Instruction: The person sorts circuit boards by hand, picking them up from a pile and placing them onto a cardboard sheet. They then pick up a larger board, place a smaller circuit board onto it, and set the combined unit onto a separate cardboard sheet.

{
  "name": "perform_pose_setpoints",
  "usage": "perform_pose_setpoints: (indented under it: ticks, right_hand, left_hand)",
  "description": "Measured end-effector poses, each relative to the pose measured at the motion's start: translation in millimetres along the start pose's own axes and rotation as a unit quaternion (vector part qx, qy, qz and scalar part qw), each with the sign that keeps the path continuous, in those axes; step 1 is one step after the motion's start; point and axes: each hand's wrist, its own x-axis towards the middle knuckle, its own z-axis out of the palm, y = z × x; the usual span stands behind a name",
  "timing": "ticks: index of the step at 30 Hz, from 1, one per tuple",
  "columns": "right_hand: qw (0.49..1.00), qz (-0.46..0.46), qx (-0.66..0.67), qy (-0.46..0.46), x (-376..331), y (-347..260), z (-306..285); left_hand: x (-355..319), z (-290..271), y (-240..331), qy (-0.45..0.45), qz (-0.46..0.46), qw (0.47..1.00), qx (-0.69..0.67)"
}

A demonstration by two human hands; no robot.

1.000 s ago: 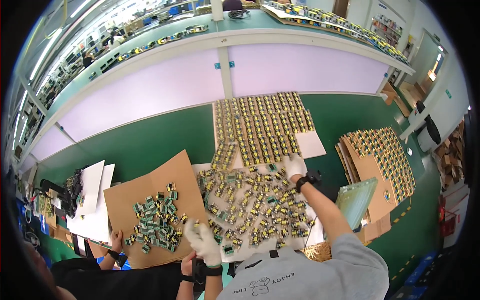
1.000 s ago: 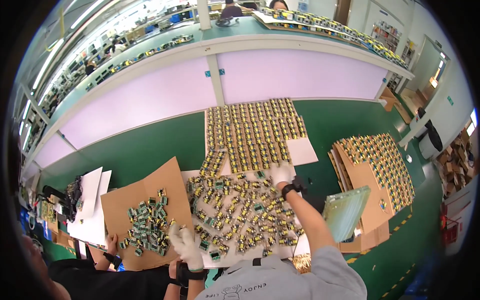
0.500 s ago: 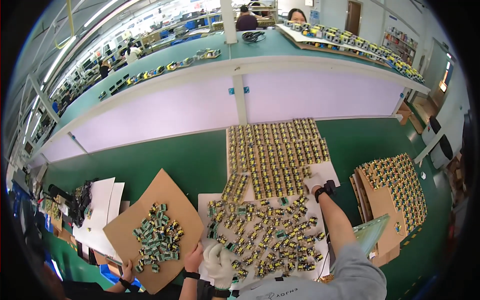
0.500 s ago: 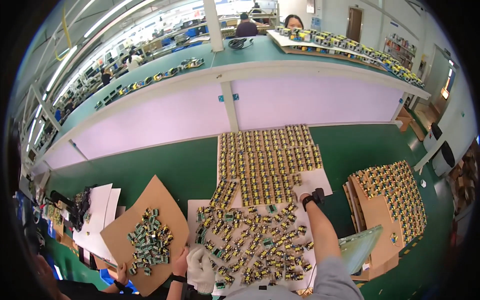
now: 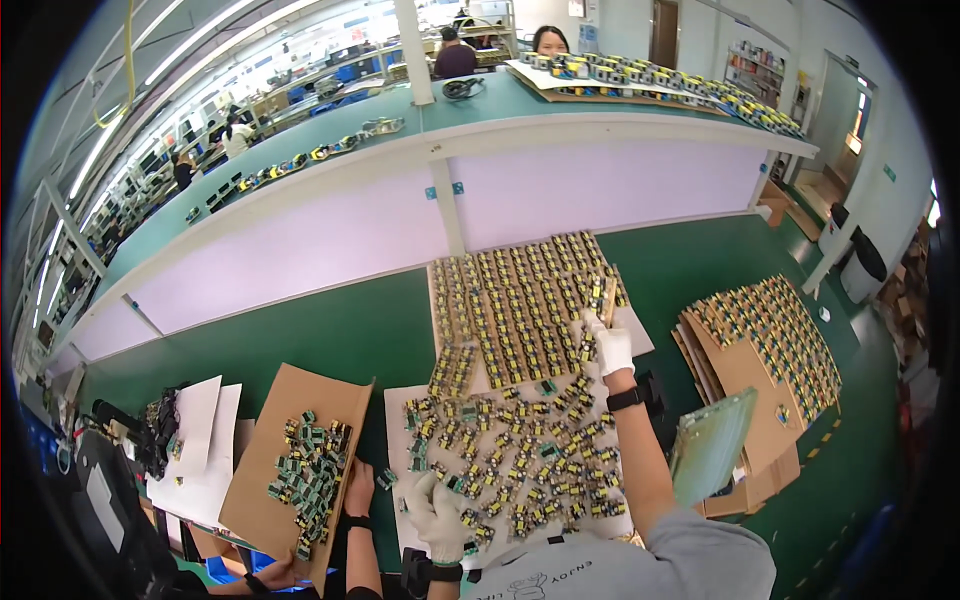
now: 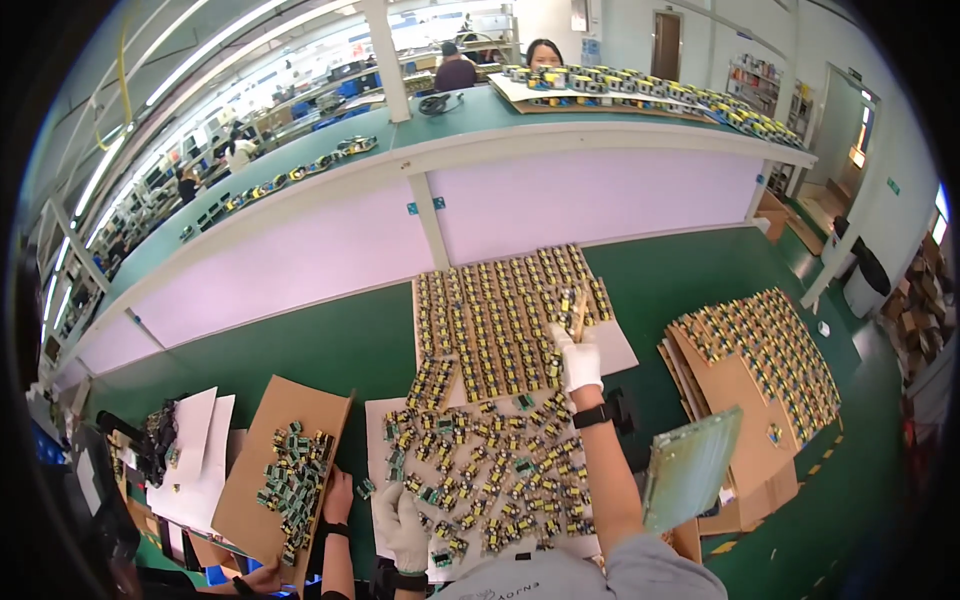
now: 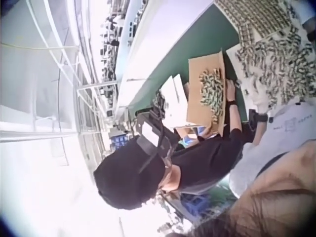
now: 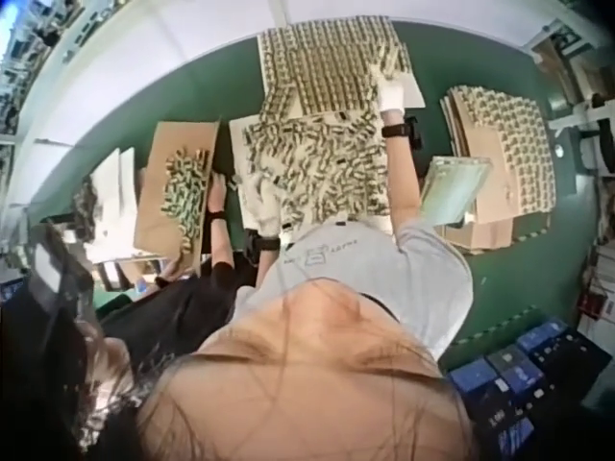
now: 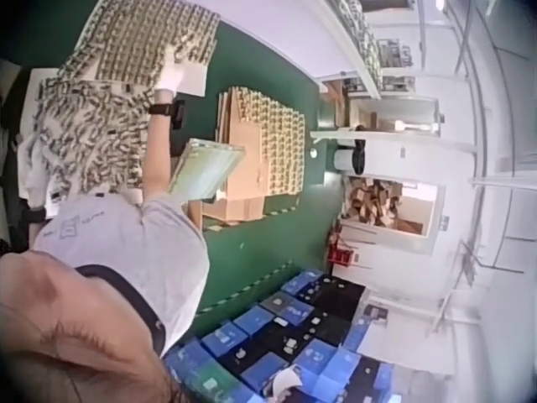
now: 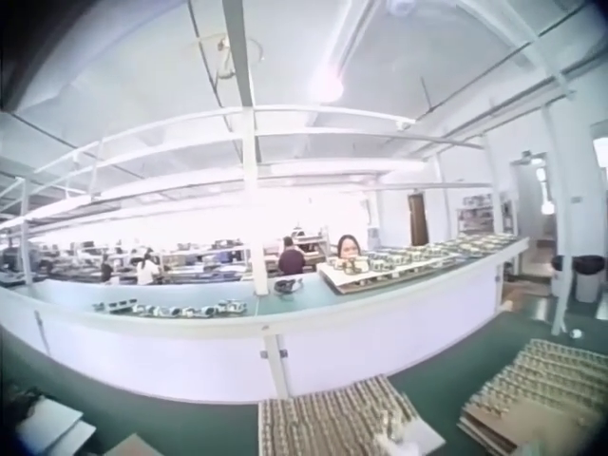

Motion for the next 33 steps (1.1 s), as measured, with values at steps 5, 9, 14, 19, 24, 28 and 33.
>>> perform_pose_setpoints:
  ticks: [5, 9, 14, 19, 24, 28, 33]
  right_hand:
    - [0.986, -0.070, 0.126, -0.086, -101, -47, -30]
    - [0.981, -0.040, 0.082, -0.170, -178, -21, -85]
    - [0.977, -0.104, -0.117, 0.144, -242, 4, -160]
    - [0.875, -0.187, -0.299, 0.333, -220, 115, -249]
    - [0.864, -0.154, -0.355, 0.323, -207, 166, -248]
    - [0.809, -0.207, -0.385, 0.392, -180, 153, -244]
    - [0.852, -0.194, -0.342, 0.346, -165, 126, -241]
  left_hand:
    - [-2, -6, -26, 0.015, 0.021, 1.000, 0.008]
    - [-11, 6, -32, -0.016, 0.010, 1.000, 0.023]
    - [-33, 6, -25, -0.068, -0.058, 0.995, -0.042]
    - [-54, 28, 7, -0.193, -0.088, 0.976, -0.046]
    - [-60, 38, 15, -0.234, -0.067, 0.968, -0.064]
    - [-65, 39, 20, -0.236, -0.095, 0.966, -0.045]
    - [-73, 46, 16, -0.226, -0.082, 0.971, -0.011]
